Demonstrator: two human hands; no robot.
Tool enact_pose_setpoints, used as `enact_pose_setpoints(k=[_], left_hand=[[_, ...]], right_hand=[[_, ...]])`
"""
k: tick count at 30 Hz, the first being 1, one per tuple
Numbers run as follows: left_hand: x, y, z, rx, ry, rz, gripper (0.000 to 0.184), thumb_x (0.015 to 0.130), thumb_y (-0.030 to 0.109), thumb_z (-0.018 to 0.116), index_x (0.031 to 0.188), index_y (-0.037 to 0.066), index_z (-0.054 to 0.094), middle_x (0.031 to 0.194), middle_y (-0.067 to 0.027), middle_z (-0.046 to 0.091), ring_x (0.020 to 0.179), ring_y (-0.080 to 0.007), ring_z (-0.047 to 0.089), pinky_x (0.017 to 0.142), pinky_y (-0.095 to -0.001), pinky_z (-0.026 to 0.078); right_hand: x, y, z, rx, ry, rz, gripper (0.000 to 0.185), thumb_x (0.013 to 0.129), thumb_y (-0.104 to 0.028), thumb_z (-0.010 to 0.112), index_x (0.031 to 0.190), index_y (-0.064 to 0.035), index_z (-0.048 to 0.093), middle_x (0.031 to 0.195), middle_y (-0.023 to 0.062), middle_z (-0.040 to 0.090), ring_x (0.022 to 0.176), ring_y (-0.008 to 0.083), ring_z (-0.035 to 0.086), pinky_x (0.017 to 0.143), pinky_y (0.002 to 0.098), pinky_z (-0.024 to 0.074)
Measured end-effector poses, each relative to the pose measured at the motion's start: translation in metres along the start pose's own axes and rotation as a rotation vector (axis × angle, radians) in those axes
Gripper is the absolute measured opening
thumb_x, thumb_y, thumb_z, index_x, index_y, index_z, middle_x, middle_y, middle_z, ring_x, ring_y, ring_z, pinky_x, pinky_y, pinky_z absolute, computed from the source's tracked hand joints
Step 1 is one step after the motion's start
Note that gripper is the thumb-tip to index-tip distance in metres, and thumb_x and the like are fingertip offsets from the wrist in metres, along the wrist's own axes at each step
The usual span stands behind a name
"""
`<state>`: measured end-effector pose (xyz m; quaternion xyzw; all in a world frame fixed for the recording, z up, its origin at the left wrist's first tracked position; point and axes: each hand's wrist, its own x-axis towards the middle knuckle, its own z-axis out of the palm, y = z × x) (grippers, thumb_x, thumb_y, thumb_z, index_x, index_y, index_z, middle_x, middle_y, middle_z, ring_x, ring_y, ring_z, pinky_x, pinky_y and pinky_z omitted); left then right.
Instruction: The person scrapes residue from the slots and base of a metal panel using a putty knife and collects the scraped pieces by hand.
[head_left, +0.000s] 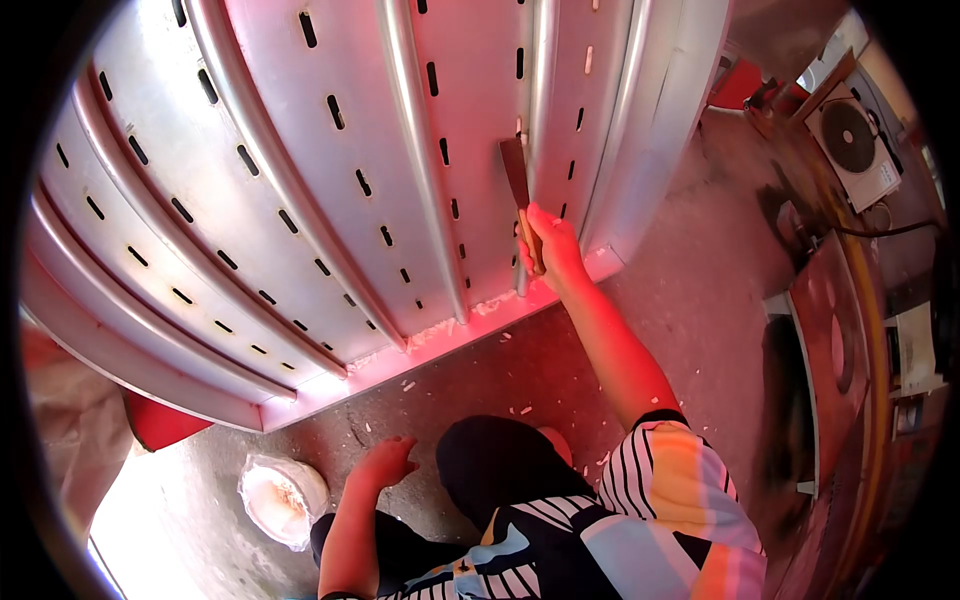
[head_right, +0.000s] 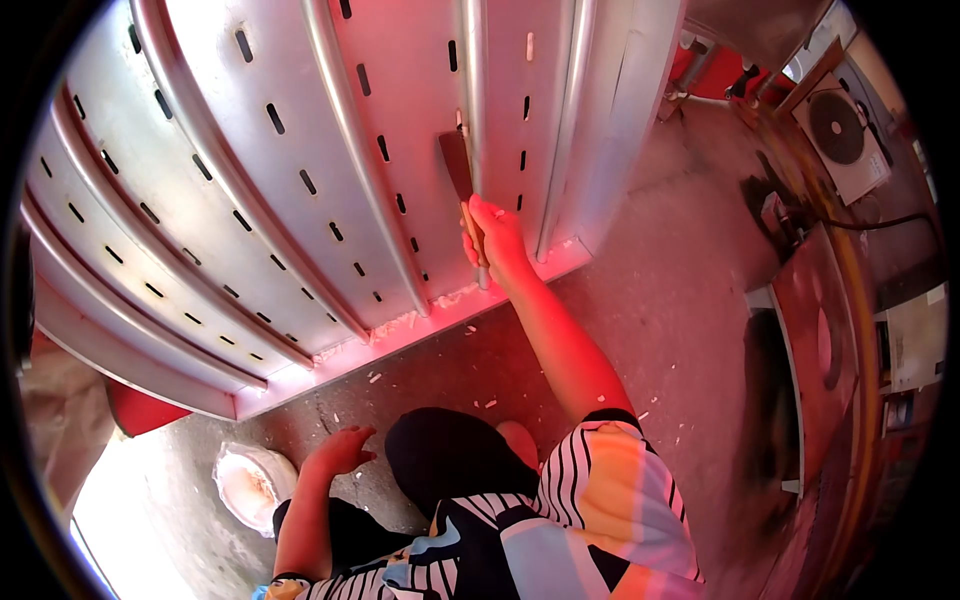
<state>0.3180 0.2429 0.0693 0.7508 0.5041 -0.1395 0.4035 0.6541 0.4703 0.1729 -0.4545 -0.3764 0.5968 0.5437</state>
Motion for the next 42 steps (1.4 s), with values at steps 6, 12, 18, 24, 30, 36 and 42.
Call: enact_pose_setpoints(k=[6,12,18,24,30,36,42], left_hand=[[-0.009,0.002,0.001,-0.001,0.054,-0.010,0.048,0.079,0.025,0.066,0.121,0.006,0.052,0.111,-0.0199,0.057,0.106,-0.0365,0.054,0.088,-0.0433,0.045],[-0.014,0.003,-0.001,-0.002,0.056,-0.023,0.049,0.079,0.025,0.066,0.122,0.007,0.050,0.112,-0.0202,0.056,0.105,-0.0375,0.054,0.088,-0.0434,0.045],[-0.013,0.005,0.001,0.016,-0.009,-0.019,0.050,0.079,0.025,0.065,0.124,0.007,0.050,0.113,-0.0204,0.056,0.105,-0.0377,0.054,0.088,-0.0435,0.045],[-0.009,0.010,-0.003,0.021,0.018,-0.015,0.048,0.079,0.025,0.065,0.121,0.007,0.050,0.114,-0.0202,0.056,0.104,-0.0371,0.055,0.087,-0.0441,0.046],[-0.008,0.002,0.009,0.064,0.009,0.010,0.049,0.080,0.024,0.065,0.122,0.006,0.050,0.116,-0.0206,0.055,0.105,-0.0379,0.054,0.087,-0.0444,0.046],[-0.011,0.009,-0.001,-0.010,0.016,-0.042,0.052,0.080,0.026,0.065,0.125,0.006,0.048,0.116,-0.0202,0.055,0.108,-0.0372,0.052,0.090,-0.0432,0.044],[-0.009,0.012,-0.001,0.029,-0.028,-0.051,0.046,0.080,0.024,0.065,0.120,0.006,0.051,0.112,-0.0200,0.056,0.105,-0.0370,0.054,0.087,-0.0441,0.045]], right_hand=[[0.010,0.010,0.023,0.023,0.041,-0.083,0.037,0.093,-0.042,0.049,0.080,-0.0074,0.051,0.052,0.0031,0.049,0.036,0.0109,0.043,0.034,0.0261,0.0336],[-0.006,0.102,-0.027,-0.164,0.118,-0.108,0.033,0.093,-0.038,0.049,0.077,-0.0088,0.051,0.051,0.0022,0.048,0.036,0.0108,0.043,0.034,0.0252,0.0322],[-0.008,0.114,-0.042,-0.120,0.076,-0.047,0.035,0.093,-0.039,0.049,0.076,-0.0095,0.051,0.050,0.0019,0.048,0.034,0.0107,0.042,0.033,0.0236,0.0307],[0.005,0.105,-0.033,-0.051,0.098,-0.063,0.033,0.094,-0.037,0.048,0.078,-0.0085,0.051,0.052,0.0021,0.049,0.036,0.0105,0.043,0.035,0.0239,0.0318],[0.013,0.079,0.004,-0.016,0.043,-0.174,0.032,0.096,-0.036,0.045,0.082,-0.0074,0.052,0.054,0.0025,0.050,0.040,0.0103,0.045,0.039,0.0237,0.0353],[-0.013,0.148,-0.046,-0.086,0.096,-0.054,0.031,0.095,-0.035,0.047,0.080,-0.0078,0.052,0.053,0.0018,0.050,0.039,0.0098,0.044,0.037,0.0238,0.0330],[-0.011,0.111,0.004,-0.190,0.024,-0.175,0.020,0.093,-0.023,0.053,0.084,-0.0042,0.053,0.057,0.0014,0.050,0.043,0.0078,0.045,0.041,0.0237,0.0359]])
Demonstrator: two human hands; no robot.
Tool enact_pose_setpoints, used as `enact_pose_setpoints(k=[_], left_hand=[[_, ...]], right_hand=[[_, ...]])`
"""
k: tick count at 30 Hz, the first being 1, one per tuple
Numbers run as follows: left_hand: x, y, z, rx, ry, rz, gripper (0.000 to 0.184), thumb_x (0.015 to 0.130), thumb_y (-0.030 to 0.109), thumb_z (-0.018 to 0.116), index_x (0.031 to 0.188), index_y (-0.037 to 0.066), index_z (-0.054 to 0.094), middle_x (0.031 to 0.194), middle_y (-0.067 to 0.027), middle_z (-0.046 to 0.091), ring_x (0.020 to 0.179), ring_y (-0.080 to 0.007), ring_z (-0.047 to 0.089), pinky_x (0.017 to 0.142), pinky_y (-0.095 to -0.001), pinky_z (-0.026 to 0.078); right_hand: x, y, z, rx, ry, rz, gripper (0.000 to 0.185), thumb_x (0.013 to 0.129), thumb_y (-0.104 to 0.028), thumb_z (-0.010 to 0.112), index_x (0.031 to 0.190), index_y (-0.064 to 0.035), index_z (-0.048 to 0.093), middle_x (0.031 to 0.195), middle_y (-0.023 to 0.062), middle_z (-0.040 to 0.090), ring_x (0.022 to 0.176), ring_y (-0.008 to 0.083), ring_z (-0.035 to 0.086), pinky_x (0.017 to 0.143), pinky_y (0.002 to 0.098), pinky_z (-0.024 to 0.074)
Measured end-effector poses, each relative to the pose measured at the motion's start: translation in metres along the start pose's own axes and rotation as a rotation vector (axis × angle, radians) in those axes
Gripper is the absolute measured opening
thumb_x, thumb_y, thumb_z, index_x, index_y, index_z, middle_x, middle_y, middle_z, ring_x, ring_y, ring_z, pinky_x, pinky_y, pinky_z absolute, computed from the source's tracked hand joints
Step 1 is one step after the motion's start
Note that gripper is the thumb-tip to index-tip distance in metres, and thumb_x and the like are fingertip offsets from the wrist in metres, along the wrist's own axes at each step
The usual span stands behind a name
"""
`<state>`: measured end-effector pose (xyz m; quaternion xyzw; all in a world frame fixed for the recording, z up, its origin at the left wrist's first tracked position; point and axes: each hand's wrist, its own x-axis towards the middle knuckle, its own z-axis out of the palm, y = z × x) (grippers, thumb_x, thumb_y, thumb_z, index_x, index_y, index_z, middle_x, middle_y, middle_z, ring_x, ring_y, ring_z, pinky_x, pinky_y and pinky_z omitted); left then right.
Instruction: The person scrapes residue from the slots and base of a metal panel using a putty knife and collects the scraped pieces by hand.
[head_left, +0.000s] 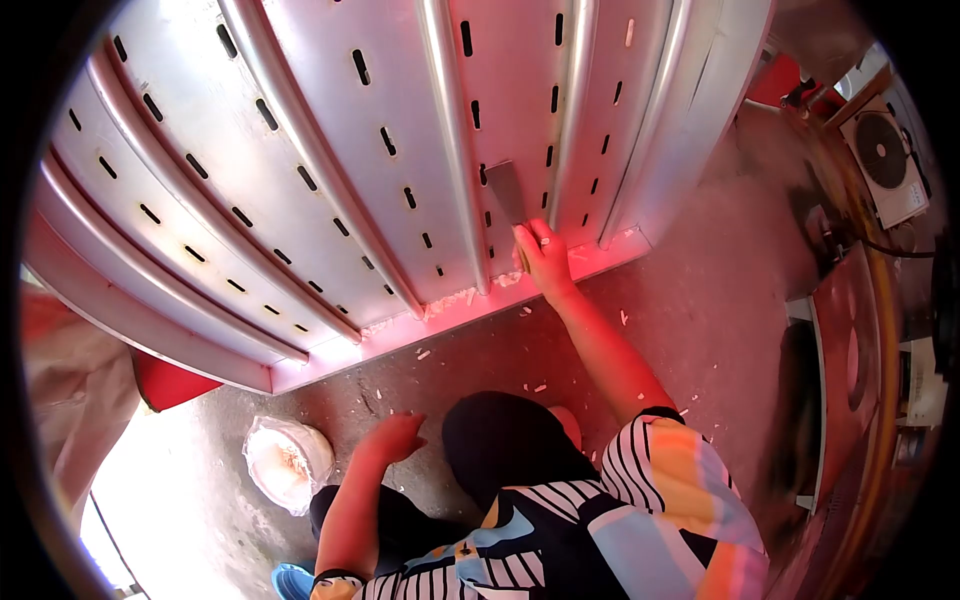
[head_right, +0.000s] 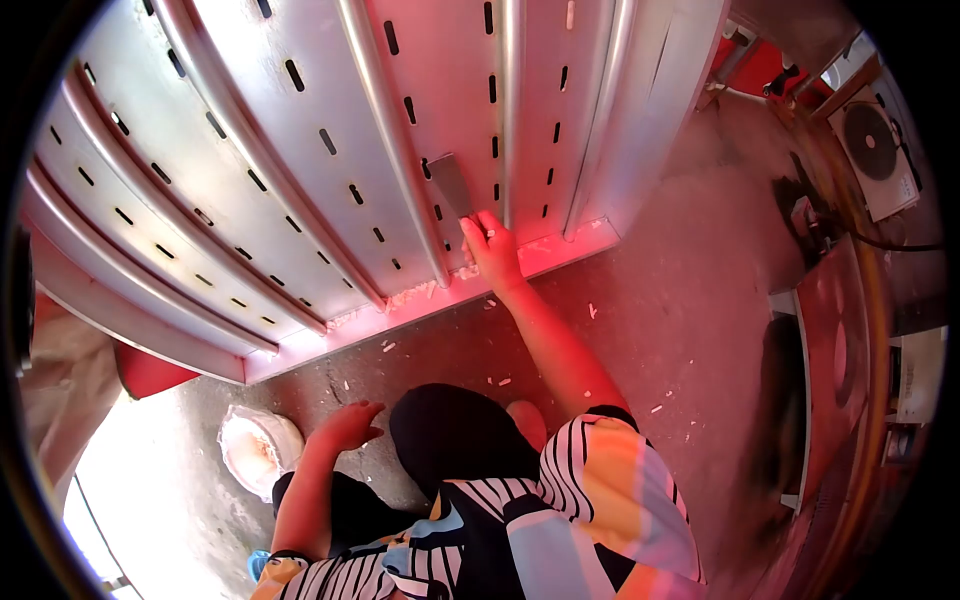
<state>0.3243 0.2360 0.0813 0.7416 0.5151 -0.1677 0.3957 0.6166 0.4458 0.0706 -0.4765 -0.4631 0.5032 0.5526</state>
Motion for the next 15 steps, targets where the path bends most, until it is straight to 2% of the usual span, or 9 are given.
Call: enact_pose_setpoints(k=[2,5,6,9,12,15], left_hand=[[-0.003,0.002,-0.005,-0.035,0.059,0.001,0.043,0.080,0.023,0.065,0.117,0.005,0.052,0.111,-0.0199,0.057,0.104,-0.0368,0.054,0.086,-0.0447,0.046],[-0.006,0.003,-0.001,-0.058,0.077,0.001,0.043,0.080,0.023,0.065,0.117,0.006,0.052,0.112,-0.0198,0.056,0.105,-0.0365,0.054,0.086,-0.0447,0.046],[-0.005,0.000,0.001,-0.048,0.074,0.010,0.043,0.080,0.023,0.065,0.117,0.006,0.052,0.112,-0.0197,0.056,0.105,-0.0364,0.054,0.086,-0.0447,0.046],[0.000,-0.002,0.001,-0.017,0.021,-0.008,0.047,0.080,0.023,0.065,0.122,0.007,0.050,0.114,-0.0194,0.055,0.105,-0.0368,0.053,0.087,-0.0433,0.045],[-0.007,0.005,-0.006,-0.017,-0.013,-0.042,0.049,0.080,0.023,0.065,0.124,0.007,0.048,0.114,-0.0190,0.055,0.105,-0.0372,0.053,0.088,-0.0425,0.044],[-0.004,0.003,-0.009,-0.035,0.044,-0.038,0.045,0.079,0.022,0.065,0.119,0.007,0.051,0.112,-0.0188,0.056,0.105,-0.0362,0.054,0.086,-0.0433,0.046]], right_hand=[[-0.009,-0.003,0.014,-0.040,0.033,0.046,0.019,0.092,-0.023,0.054,0.085,-0.0051,0.053,0.057,0.0015,0.051,0.044,0.0078,0.045,0.041,0.0235,0.0369],[-0.012,-0.023,0.032,0.127,0.062,0.156,0.020,0.091,-0.024,0.056,0.085,-0.0049,0.053,0.058,0.0014,0.052,0.044,0.0080,0.046,0.041,0.0233,0.0373],[-0.011,-0.015,0.031,0.178,0.029,0.129,0.020,0.091,-0.025,0.056,0.086,-0.0052,0.055,0.059,0.0009,0.052,0.045,0.0078,0.048,0.042,0.0225,0.0375],[-0.016,-0.008,0.025,0.002,0.076,0.012,0.021,0.092,-0.025,0.055,0.087,-0.0045,0.056,0.060,0.0026,0.054,0.046,0.0097,0.051,0.043,0.0249,0.0396],[-0.023,0.019,0.002,-0.452,0.115,-0.039,0.021,0.090,-0.025,0.056,0.088,-0.0039,0.056,0.060,0.0055,0.055,0.049,0.0132,0.054,0.048,0.0295,0.0426],[-0.043,-0.018,0.001,-0.358,0.089,0.005,0.022,0.088,-0.026,0.058,0.090,-0.0043,0.056,0.062,0.0080,0.056,0.053,0.0168,0.057,0.053,0.0337,0.0444]])
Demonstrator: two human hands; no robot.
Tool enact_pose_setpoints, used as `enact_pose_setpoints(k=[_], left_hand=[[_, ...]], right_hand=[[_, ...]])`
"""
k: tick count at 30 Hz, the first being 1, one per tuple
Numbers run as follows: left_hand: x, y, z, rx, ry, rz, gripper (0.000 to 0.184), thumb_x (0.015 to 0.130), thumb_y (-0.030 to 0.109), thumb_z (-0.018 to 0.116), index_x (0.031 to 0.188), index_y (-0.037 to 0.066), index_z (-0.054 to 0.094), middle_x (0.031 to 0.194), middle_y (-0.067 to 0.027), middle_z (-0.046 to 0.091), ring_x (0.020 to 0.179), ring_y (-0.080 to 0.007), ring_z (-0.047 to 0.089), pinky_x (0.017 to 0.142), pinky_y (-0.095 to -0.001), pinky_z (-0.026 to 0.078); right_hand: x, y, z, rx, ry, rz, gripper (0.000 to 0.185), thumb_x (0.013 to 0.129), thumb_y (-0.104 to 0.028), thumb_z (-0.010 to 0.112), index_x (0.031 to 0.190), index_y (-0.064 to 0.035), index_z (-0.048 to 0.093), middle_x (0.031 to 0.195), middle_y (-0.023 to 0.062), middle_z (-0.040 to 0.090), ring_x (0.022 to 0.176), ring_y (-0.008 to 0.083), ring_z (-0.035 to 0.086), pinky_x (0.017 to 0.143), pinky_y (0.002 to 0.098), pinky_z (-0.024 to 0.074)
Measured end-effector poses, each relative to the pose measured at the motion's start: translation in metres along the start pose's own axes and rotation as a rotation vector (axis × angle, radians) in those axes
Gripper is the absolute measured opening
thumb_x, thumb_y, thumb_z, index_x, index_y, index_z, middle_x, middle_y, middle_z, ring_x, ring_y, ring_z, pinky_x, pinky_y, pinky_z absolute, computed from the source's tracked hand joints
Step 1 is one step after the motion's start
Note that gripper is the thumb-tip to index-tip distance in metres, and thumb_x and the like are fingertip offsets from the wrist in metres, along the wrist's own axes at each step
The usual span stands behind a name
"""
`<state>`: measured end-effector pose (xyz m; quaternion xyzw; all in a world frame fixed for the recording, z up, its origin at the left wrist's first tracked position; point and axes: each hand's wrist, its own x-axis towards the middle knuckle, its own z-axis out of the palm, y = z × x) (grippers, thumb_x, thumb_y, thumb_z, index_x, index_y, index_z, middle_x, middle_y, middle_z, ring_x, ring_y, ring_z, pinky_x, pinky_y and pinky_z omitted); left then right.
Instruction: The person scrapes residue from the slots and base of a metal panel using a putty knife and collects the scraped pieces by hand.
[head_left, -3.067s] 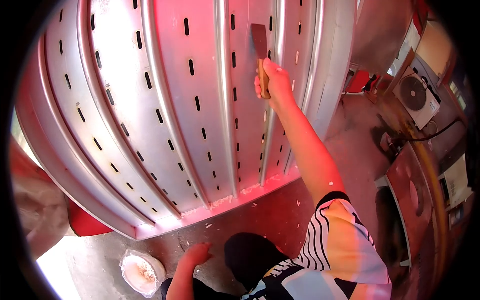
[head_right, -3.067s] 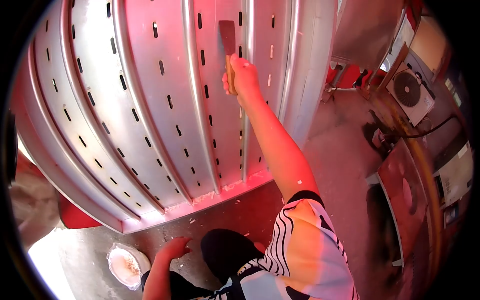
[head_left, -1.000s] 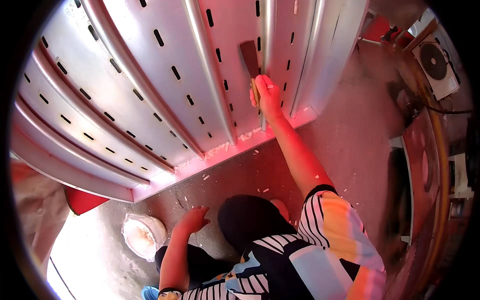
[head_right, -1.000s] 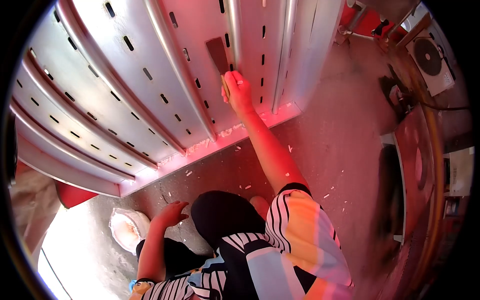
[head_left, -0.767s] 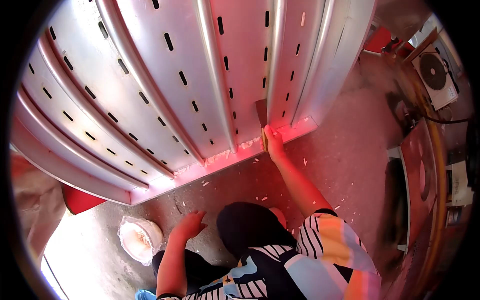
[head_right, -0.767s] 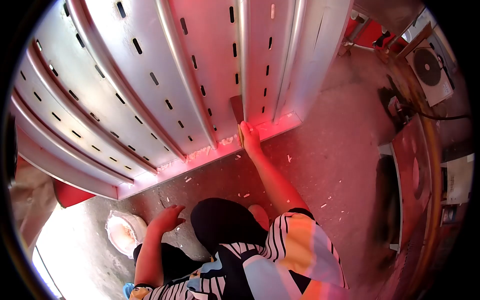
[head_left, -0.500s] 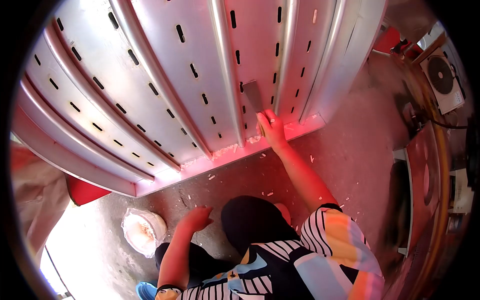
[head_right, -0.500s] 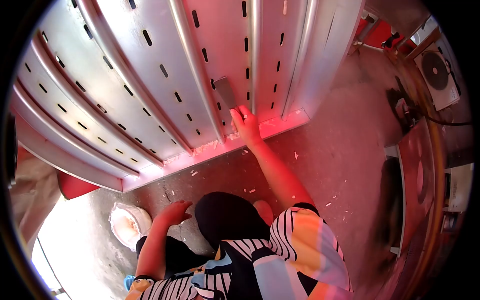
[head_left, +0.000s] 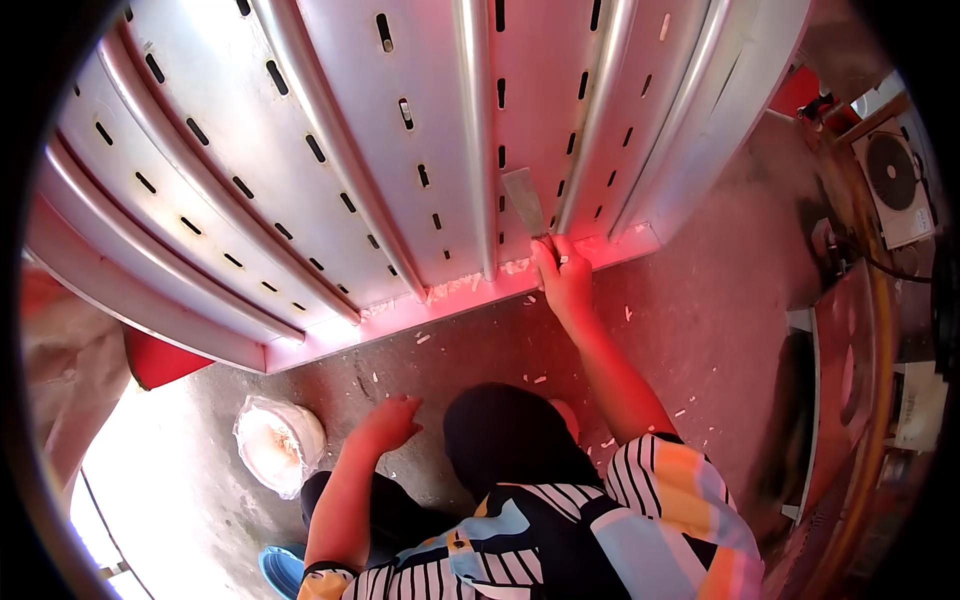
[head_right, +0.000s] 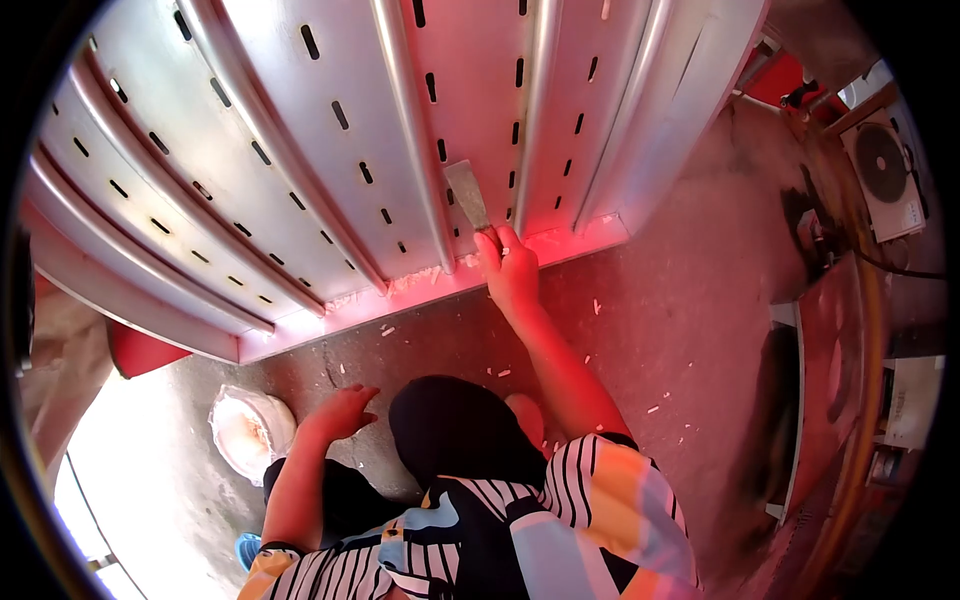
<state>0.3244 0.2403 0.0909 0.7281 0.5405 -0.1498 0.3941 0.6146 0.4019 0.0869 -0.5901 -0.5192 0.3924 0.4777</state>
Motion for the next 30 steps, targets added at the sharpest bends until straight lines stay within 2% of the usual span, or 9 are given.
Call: enact_pose_setpoints(k=[3,6,7,10,14,18,24,27,30], left_hand=[[0.004,-0.001,0.006,-0.014,-0.006,0.031,0.044,0.079,0.022,0.065,0.117,0.006,0.052,0.110,-0.0187,0.056,0.105,-0.0357,0.054,0.085,-0.0435,0.046],[0.002,0.002,0.003,0.001,0.001,0.047,0.045,0.079,0.021,0.065,0.119,0.006,0.051,0.110,-0.0191,0.056,0.104,-0.0361,0.054,0.085,-0.0432,0.046],[0.001,0.002,0.001,0.000,0.008,0.047,0.046,0.079,0.021,0.065,0.119,0.006,0.051,0.110,-0.0193,0.056,0.104,-0.0362,0.054,0.086,-0.0432,0.046],[-0.002,0.005,-0.001,-0.022,0.025,0.028,0.046,0.079,0.021,0.066,0.120,0.006,0.051,0.112,-0.0198,0.056,0.105,-0.0362,0.054,0.086,-0.0435,0.046],[0.001,0.001,0.006,0.007,-0.011,0.025,0.047,0.078,0.020,0.066,0.121,0.006,0.050,0.114,-0.0203,0.056,0.105,-0.0363,0.054,0.087,-0.0437,0.045],[0.012,-0.001,0.013,0.023,-0.063,0.016,0.049,0.078,0.020,0.066,0.122,0.006,0.049,0.114,-0.0206,0.055,0.106,-0.0365,0.054,0.088,-0.0433,0.045],[0.014,0.001,0.014,0.006,-0.062,0.008,0.050,0.078,0.021,0.066,0.123,0.007,0.049,0.115,-0.0202,0.055,0.106,-0.0369,0.053,0.088,-0.0433,0.045],[0.018,-0.007,0.022,0.012,-0.069,0.020,0.050,0.078,0.021,0.066,0.123,0.007,0.049,0.116,-0.0203,0.055,0.106,-0.0372,0.053,0.089,-0.0434,0.045],[0.022,-0.012,0.024,0.013,-0.086,0.020,0.050,0.079,0.021,0.066,0.123,0.007,0.049,0.115,-0.0208,0.055,0.106,-0.0376,0.053,0.089,-0.0436,0.044]], right_hand=[[0.015,-0.015,-0.003,-0.238,0.106,-0.211,0.024,0.087,-0.028,0.059,0.091,-0.0047,0.057,0.061,0.0078,0.056,0.053,0.0167,0.057,0.052,0.0325,0.0437],[0.009,0.067,0.000,-0.028,-0.145,0.131,0.025,0.089,-0.029,0.058,0.090,-0.0042,0.057,0.060,0.0056,0.055,0.048,0.0131,0.055,0.047,0.0278,0.0419],[-0.004,0.087,-0.001,0.199,-0.226,0.301,0.029,0.089,-0.033,0.057,0.083,-0.0041,0.057,0.057,0.0028,0.053,0.042,0.0097,0.050,0.041,0.0236,0.0381],[-0.033,0.127,-0.019,0.171,-0.165,0.454,0.034,0.089,-0.036,0.056,0.076,-0.0057,0.055,0.053,0.0011,0.050,0.038,0.0085,0.046,0.037,0.0222,0.0358],[-0.026,0.147,-0.034,0.185,-0.060,0.495,0.040,0.091,-0.044,0.050,0.073,-0.0082,0.052,0.050,0.0006,0.049,0.034,0.0097,0.044,0.033,0.0224,0.0322],[-0.004,0.140,-0.032,0.229,-0.132,0.527,0.046,0.092,-0.049,0.045,0.073,-0.0072,0.052,0.050,0.0014,0.048,0.034,0.0104,0.043,0.032,0.0225,0.0303],[-0.006,0.146,-0.031,0.531,-0.274,0.605,0.054,0.092,-0.055,0.040,0.071,-0.0068,0.052,0.046,0.0010,0.042,0.032,0.0122,0.039,0.032,0.0250,0.0294],[0.004,0.134,-0.050,0.796,-0.547,0.780,0.058,0.091,-0.059,0.036,0.072,-0.0065,0.051,0.047,0.0006,0.038,0.033,0.0123,0.035,0.033,0.0272,0.0273],[0.011,0.122,-0.079,0.753,-0.665,0.926,0.056,0.093,-0.056,0.033,0.077,-0.0057,0.052,0.049,-0.0003,0.034,0.035,0.0118,0.031,0.035,0.0266,0.0262]])
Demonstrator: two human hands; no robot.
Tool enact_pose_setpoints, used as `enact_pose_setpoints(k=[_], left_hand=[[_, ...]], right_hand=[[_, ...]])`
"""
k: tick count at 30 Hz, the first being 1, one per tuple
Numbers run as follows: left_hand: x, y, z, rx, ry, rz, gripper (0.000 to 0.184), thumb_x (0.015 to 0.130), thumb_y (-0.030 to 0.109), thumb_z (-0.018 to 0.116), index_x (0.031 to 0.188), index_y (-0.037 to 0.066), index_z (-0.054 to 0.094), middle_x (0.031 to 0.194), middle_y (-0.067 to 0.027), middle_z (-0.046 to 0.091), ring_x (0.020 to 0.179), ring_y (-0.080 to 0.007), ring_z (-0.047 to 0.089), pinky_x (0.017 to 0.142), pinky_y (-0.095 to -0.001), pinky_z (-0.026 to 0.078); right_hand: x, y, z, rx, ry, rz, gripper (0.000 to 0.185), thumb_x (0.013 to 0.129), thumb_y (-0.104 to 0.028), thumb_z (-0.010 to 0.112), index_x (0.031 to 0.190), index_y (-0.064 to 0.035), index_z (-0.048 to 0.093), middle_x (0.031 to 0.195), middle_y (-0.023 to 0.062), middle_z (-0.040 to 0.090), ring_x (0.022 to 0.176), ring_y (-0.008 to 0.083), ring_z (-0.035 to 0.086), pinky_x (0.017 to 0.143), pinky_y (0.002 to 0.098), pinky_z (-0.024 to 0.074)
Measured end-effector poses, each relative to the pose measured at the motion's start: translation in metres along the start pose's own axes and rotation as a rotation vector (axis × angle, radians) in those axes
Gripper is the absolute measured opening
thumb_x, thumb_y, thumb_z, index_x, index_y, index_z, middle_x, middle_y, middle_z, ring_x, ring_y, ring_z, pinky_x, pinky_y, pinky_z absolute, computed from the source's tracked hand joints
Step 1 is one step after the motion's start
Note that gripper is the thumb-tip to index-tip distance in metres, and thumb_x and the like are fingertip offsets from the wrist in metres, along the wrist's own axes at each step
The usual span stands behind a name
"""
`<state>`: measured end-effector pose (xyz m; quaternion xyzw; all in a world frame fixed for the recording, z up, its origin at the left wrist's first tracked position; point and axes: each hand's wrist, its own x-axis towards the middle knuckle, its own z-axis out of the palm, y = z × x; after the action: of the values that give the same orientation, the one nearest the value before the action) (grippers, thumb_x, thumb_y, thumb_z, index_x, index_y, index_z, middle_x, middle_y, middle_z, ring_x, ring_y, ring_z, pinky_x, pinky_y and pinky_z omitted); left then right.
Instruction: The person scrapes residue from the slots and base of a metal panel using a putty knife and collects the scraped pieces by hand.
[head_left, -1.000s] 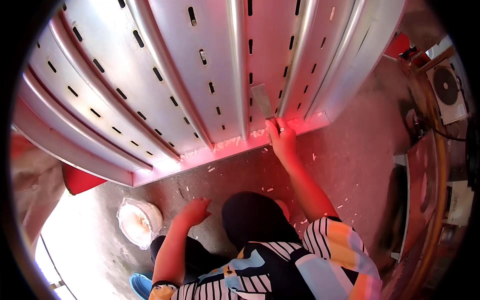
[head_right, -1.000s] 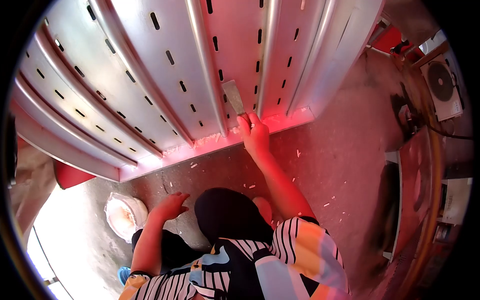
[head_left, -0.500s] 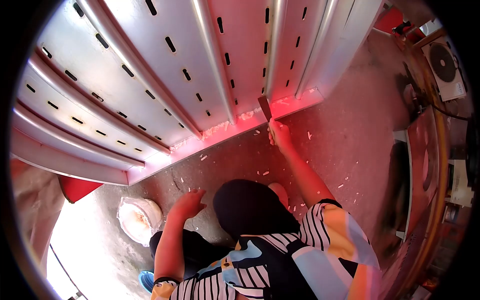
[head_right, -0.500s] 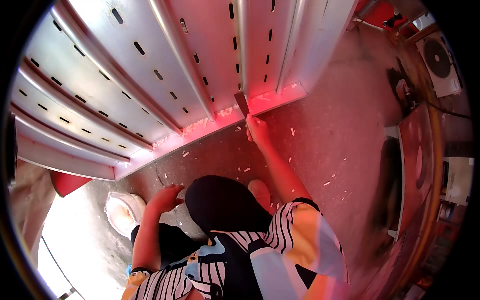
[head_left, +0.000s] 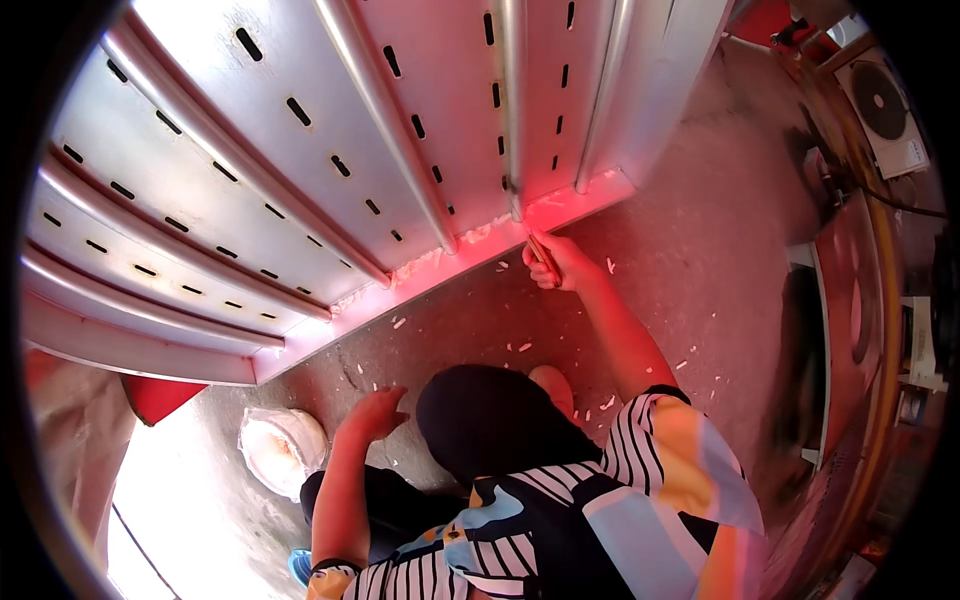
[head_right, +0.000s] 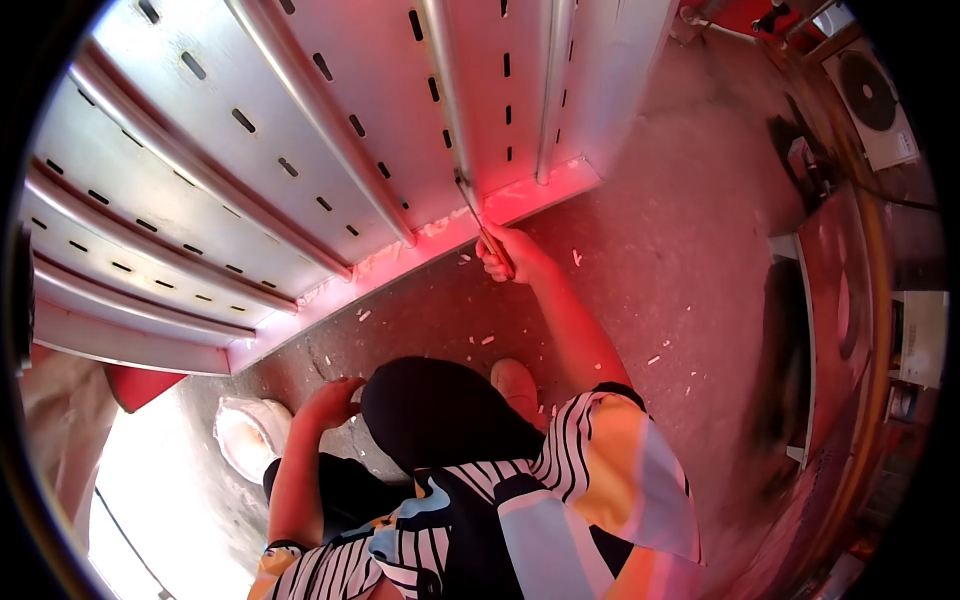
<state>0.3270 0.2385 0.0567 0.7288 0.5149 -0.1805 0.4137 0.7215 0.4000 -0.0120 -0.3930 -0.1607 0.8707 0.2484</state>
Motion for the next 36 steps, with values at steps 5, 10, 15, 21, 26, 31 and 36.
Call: enact_pose_setpoints(k=[5,10,15,21,26,31,36], left_hand=[[0.008,-0.010,0.008,0.007,-0.020,-0.009,0.050,0.079,0.022,0.067,0.123,0.006,0.049,0.114,-0.0216,0.056,0.106,-0.0386,0.053,0.089,-0.0441,0.044],[0.017,-0.016,0.014,-0.023,-0.037,-0.012,0.052,0.079,0.024,0.066,0.124,0.005,0.049,0.110,-0.0233,0.058,0.105,-0.0390,0.054,0.089,-0.0441,0.044],[0.022,-0.022,0.018,-0.056,-0.074,-0.045,0.053,0.079,0.026,0.066,0.125,0.006,0.050,0.111,-0.0223,0.059,0.105,-0.0373,0.055,0.090,-0.0429,0.044],[0.025,-0.025,0.021,-0.030,-0.085,-0.055,0.053,0.079,0.027,0.065,0.125,0.005,0.049,0.115,-0.0212,0.058,0.108,-0.0366,0.054,0.091,-0.0426,0.043],[0.029,-0.022,0.020,-0.038,-0.089,-0.057,0.053,0.079,0.026,0.065,0.126,0.005,0.049,0.115,-0.0208,0.058,0.109,-0.0365,0.053,0.092,-0.0426,0.043],[0.028,-0.021,0.016,-0.059,-0.073,-0.052,0.054,0.079,0.026,0.066,0.126,0.005,0.049,0.115,-0.0210,0.058,0.109,-0.0366,0.053,0.092,-0.0429,0.043],[0.029,-0.019,0.015,-0.040,-0.040,-0.025,0.054,0.079,0.026,0.066,0.125,0.005,0.049,0.115,-0.0215,0.057,0.109,-0.0371,0.053,0.092,-0.0429,0.043]], right_hand=[[-0.035,0.000,0.010,-0.308,0.090,-0.032,0.043,0.094,-0.045,0.044,0.079,-0.0055,0.052,0.055,0.0025,0.049,0.040,0.0103,0.044,0.037,0.0244,0.0330],[-0.038,-0.033,0.043,-0.184,0.121,-0.783,0.033,0.095,-0.036,0.045,0.091,-0.0045,0.053,0.061,0.0047,0.053,0.042,0.0115,0.047,0.042,0.0241,0.0384],[-0.046,-0.096,0.076,-0.118,0.241,-1.048,0.025,0.094,-0.029,0.049,0.093,-0.0043,0.053,0.064,0.0072,0.057,0.045,0.0122,0.051,0.041,0.0251,0.0392],[-0.051,-0.139,0.086,-0.220,0.592,-1.131,0.024,0.093,-0.030,0.053,0.091,-0.0058,0.055,0.063,0.0029,0.057,0.046,0.0091,0.051,0.042,0.0258,0.0401],[-0.066,-0.149,0.092,-0.800,1.065,-1.368,0.019,0.088,-0.027,0.059,0.094,-0.0091,0.056,0.069,0.0077,0.061,0.059,0.0219,0.060,0.052,0.0327,0.0449],[-0.104,-0.161,0.108,-1.143,1.231,-1.267,0.018,0.084,-0.025,0.061,0.096,-0.0114,0.057,0.079,0.0092,0.063,0.071,0.0325,0.060,0.059,0.0396,0.0464],[-0.124,-0.169,0.109,-1.373,1.237,-1.168,0.014,0.085,-0.022,0.060,0.090,-0.0105,0.055,0.080,0.0077,0.064,0.069,0.0310,0.061,0.057,0.0398,0.0461]])
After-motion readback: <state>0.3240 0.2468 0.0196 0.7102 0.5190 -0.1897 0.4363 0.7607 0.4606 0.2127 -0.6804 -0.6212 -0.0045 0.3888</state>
